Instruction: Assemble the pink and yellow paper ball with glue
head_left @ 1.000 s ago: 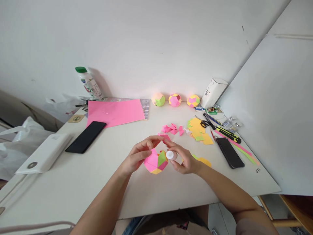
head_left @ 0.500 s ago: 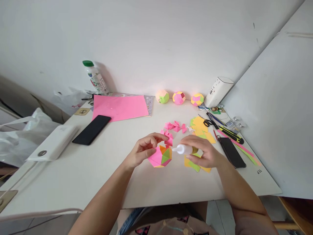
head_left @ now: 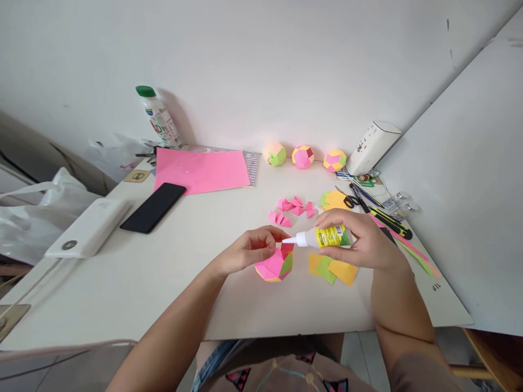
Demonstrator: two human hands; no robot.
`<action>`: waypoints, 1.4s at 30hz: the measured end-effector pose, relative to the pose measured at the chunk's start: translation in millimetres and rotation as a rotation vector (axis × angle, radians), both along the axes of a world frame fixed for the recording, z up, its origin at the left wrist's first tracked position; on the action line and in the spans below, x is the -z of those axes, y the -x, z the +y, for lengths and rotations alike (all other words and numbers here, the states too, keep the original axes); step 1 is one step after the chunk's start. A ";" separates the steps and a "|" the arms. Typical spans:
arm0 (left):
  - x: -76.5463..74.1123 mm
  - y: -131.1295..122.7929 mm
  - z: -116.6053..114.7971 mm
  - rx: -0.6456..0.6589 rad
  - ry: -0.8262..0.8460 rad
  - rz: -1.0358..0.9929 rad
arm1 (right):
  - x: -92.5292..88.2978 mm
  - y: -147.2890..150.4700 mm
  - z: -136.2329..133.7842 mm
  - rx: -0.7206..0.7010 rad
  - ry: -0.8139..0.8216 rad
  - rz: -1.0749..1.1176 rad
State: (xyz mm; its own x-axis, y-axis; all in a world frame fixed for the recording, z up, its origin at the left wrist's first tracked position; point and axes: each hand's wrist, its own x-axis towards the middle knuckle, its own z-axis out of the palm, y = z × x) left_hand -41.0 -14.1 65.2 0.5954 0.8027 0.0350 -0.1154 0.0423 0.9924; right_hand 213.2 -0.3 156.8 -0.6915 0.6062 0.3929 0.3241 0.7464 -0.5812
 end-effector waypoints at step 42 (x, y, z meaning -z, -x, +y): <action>10.9 -10.8 -2.4 0.106 -0.060 0.127 | 8.2 9.3 -9.7 -0.064 0.065 -0.222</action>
State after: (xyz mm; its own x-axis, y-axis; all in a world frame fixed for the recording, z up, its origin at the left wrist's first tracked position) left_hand -30.2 -16.5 54.3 0.6793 0.7338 0.0001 0.0133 -0.0124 0.9998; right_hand 203.9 -10.0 148.6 -0.7945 0.5773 0.1886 0.4027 0.7331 -0.5481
